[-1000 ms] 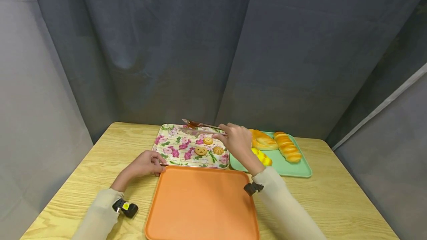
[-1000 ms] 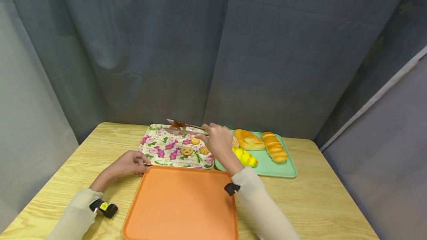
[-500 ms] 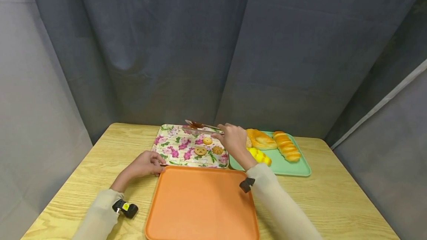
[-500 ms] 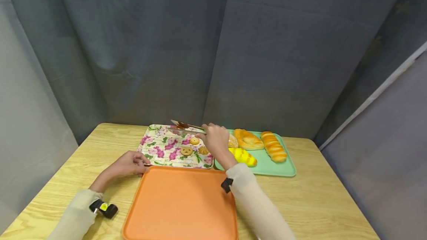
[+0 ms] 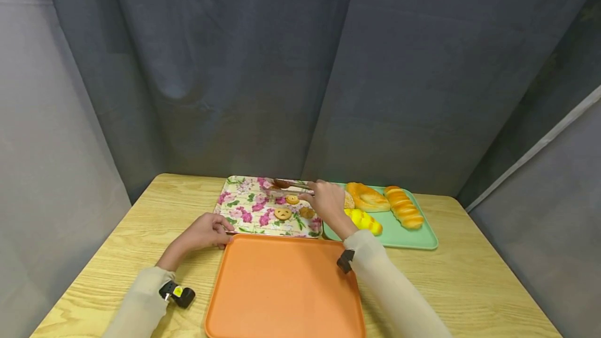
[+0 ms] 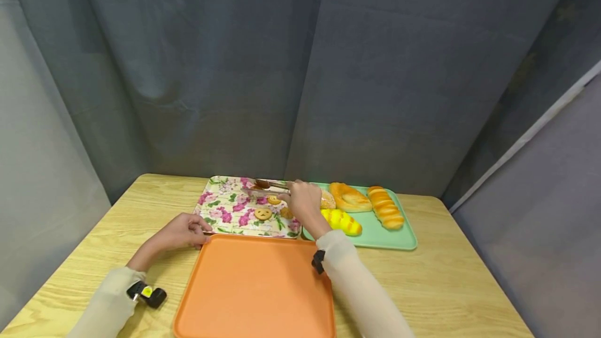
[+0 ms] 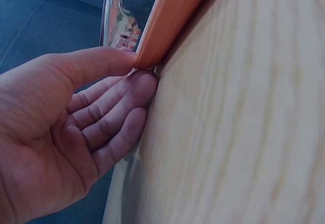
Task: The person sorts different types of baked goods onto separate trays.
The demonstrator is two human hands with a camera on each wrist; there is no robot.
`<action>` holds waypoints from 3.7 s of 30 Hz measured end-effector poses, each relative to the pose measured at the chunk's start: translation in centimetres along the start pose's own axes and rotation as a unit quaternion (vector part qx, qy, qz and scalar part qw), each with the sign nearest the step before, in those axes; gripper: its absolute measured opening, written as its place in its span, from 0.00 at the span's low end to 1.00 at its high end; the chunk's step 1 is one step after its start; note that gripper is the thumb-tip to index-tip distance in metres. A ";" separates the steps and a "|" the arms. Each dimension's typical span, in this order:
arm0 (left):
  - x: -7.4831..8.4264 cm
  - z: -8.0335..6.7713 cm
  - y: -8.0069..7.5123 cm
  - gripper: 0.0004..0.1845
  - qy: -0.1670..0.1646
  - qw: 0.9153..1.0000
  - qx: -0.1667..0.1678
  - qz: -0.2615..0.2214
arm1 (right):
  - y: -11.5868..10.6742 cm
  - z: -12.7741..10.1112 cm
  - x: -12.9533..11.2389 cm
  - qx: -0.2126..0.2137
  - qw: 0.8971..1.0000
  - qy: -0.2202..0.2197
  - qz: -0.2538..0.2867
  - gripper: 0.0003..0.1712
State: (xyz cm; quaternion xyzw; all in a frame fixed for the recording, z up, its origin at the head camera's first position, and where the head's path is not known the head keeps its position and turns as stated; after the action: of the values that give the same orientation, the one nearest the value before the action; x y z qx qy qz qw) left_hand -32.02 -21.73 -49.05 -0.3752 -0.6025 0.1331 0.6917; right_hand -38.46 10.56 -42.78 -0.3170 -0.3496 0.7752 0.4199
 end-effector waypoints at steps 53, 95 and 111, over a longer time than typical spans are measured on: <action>-0.1 -0.1 0.0 0.14 -0.002 1.000 0.002 -0.005 | -4.7 -4.2 4.0 -0.060 0.987 -0.147 0.033 0.28; 0.0 0.0 -0.4 0.14 0.005 1.000 -0.002 0.000 | -13.9 -13.7 21.0 -0.325 0.859 -0.039 0.395 0.24; -0.1 -0.1 -0.2 0.14 0.002 1.000 0.000 0.002 | -12.7 -14.2 21.1 -0.372 0.862 -0.023 0.344 0.27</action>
State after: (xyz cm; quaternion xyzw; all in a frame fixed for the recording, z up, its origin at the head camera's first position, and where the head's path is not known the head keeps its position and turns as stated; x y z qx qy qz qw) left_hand -32.02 -21.98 -48.99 -0.3767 -0.6002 0.1336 0.6928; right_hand -31.25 37.98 -44.57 -0.5318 -0.4904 0.6898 -0.0308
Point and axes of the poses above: each hand's wrist, its own z-axis towards the middle knuckle, its own y-axis out of the palm, x = y × z, the point moved 2 cm from there along z, towards the middle knuckle, and after that the axes turned 13 degrees about z, right-handed, at the moved point
